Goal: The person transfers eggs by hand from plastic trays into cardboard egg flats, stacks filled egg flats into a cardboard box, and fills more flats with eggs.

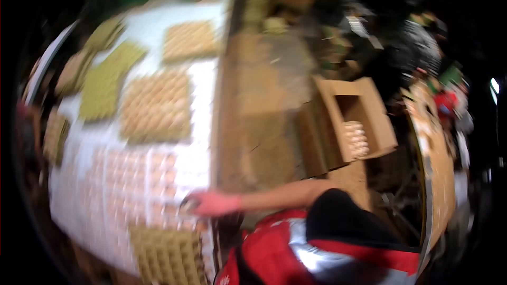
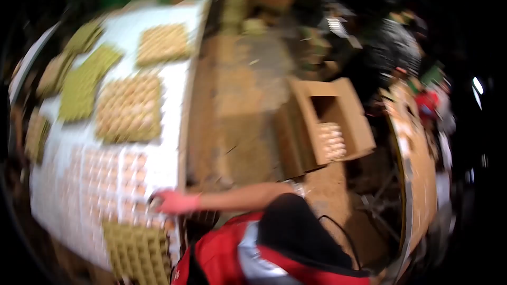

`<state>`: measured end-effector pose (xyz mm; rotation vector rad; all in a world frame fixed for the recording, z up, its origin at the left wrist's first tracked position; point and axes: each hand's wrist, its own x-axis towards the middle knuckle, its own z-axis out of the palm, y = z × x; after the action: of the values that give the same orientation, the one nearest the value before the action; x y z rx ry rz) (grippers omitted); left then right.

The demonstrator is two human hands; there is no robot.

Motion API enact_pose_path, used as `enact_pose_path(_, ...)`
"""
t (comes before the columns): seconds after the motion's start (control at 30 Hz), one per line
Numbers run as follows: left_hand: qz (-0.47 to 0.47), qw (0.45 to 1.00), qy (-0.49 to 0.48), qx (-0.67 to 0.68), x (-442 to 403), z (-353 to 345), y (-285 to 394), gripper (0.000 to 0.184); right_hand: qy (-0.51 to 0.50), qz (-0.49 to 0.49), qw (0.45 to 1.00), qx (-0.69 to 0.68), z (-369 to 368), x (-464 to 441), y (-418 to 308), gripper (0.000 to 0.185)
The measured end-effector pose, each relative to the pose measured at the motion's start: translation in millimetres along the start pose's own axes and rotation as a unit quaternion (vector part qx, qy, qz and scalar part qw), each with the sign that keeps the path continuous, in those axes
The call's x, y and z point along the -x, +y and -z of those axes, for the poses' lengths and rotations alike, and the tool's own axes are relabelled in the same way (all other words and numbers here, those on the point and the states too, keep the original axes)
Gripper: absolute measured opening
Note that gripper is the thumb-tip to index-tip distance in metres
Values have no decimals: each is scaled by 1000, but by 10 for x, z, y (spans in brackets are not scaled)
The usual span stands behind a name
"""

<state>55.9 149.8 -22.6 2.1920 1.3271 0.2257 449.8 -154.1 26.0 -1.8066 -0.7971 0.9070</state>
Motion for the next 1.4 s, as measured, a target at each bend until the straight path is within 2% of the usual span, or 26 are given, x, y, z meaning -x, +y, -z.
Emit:
enact_pose_path(0.03, 31, 999, 26, 22, -11, 124, -479, 48, -34, -102, 994, -33, 250, 153, -23, 53)
enact_pose_path(0.07, 61, 997, 40, 31, 170, 323, -805, 49, -15, -105, 990, -90, 335, 165, 115, 50)
enact_pose_path(0.1, 119, 901, 66, 411, 534, 447, 207, 46, 23, -103, 990, -97, 375, 122, 307, 47)
enact_pose_path(0.13, -116, 985, 118, 55, 495, 362, -252, 51, 121, 3, 993, -12, 321, 26, 799, 41)
enact_pose_path(0.17, -159, 978, 83, 107, 482, 265, 204, 53, 126, 12, 992, 5, 329, -53, 744, 44)
enact_pose_path(0.2, -98, 976, -64, 184, 435, 198, 715, 49, 142, 18, 989, 25, 397, -63, 598, 47)
enact_pose_path(0.27, 52, 880, -190, 432, 506, -261, 1440, 42, 118, 89, 984, 99, 414, -273, 380, 48)
enact_pose_path(0.33, 159, 762, -259, 571, 536, -803, 2120, 40, 109, 150, 959, 214, 389, -526, 325, 52)
enact_pose_path(0.4, 188, 728, -285, 594, 512, -1180, 2724, 37, 67, 188, 928, 315, 405, -879, 545, 52)
enact_pose_path(0.47, -18, 894, -190, 406, 275, -1788, 2892, 39, 116, 198, 932, 282, 451, -1004, 552, 50)
enact_pose_path(0.5, -107, 968, -58, 219, 116, -2085, 2936, 40, 141, 201, 932, 267, 509, -1046, 570, 49)
enact_pose_path(0.53, -185, 980, 72, 17, 10, -2199, 3081, 41, 124, 191, 943, 242, 583, -1014, 581, 47)
enact_pose_path(0.57, -173, 977, -22, -120, -86, -2197, 3124, 46, 108, 180, 954, 216, 675, -961, 581, 44)
enact_pose_path(0.6, -215, 963, 4, -164, -102, -2205, 3154, 44, 94, 174, 961, 192, 777, -950, 576, 42)
enact_pose_path(0.67, -223, 968, 48, -102, 19, -2261, 3278, 52, 95, 187, 965, 156, 930, -864, 644, 31)
enact_pose_path(0.73, -230, 953, 12, -195, 134, -2564, 3320, 65, 72, 185, 966, 166, 1016, -823, 755, 30)
enact_pose_path(0.83, -235, 956, -15, -177, 202, -2799, 3186, 62, 85, 196, 971, 108, 1073, -810, 587, 33)
enact_pose_path(0.87, -237, 961, -22, -138, 268, -2688, 3181, 62, 42, 140, 988, 51, 1103, -800, 526, 37)
enact_pose_path(0.93, -203, 971, -21, -125, 417, -2322, 3206, 63, 70, 166, 980, 85, 992, -846, 630, 38)
enact_pose_path(1.03, -95, 979, 145, -109, 616, -1648, 2524, 62, 100, 235, 962, 94, 928, -915, 464, 34)
enact_pose_path(1.1, 88, 925, 354, -110, 803, -1268, 1537, 68, 121, 216, 966, 71, 916, -928, 326, 33)
enact_pose_path(1.13, 205, 865, 394, -234, 886, -993, 1113, 72, 136, 217, 964, 65, 900, -960, 336, 32)
enact_pose_path(1.2, 385, 865, 317, -63, 1052, -904, 544, 72, 154, 197, 967, 42, 893, -994, 391, 31)
enact_pose_path(1.27, 174, 909, 257, 278, 1122, -1461, -679, 69, 199, 173, 964, 38, 933, -1046, 467, 31)
enact_pose_path(1.3, 144, 926, 278, 211, 1096, -1430, -461, 65, 242, 160, 956, 36, 969, -1070, 478, 32)
enact_pose_path(1.4, 276, 901, 322, -88, 990, -933, 577, 63, 339, 120, 932, 44, 1255, -1193, 383, 46)
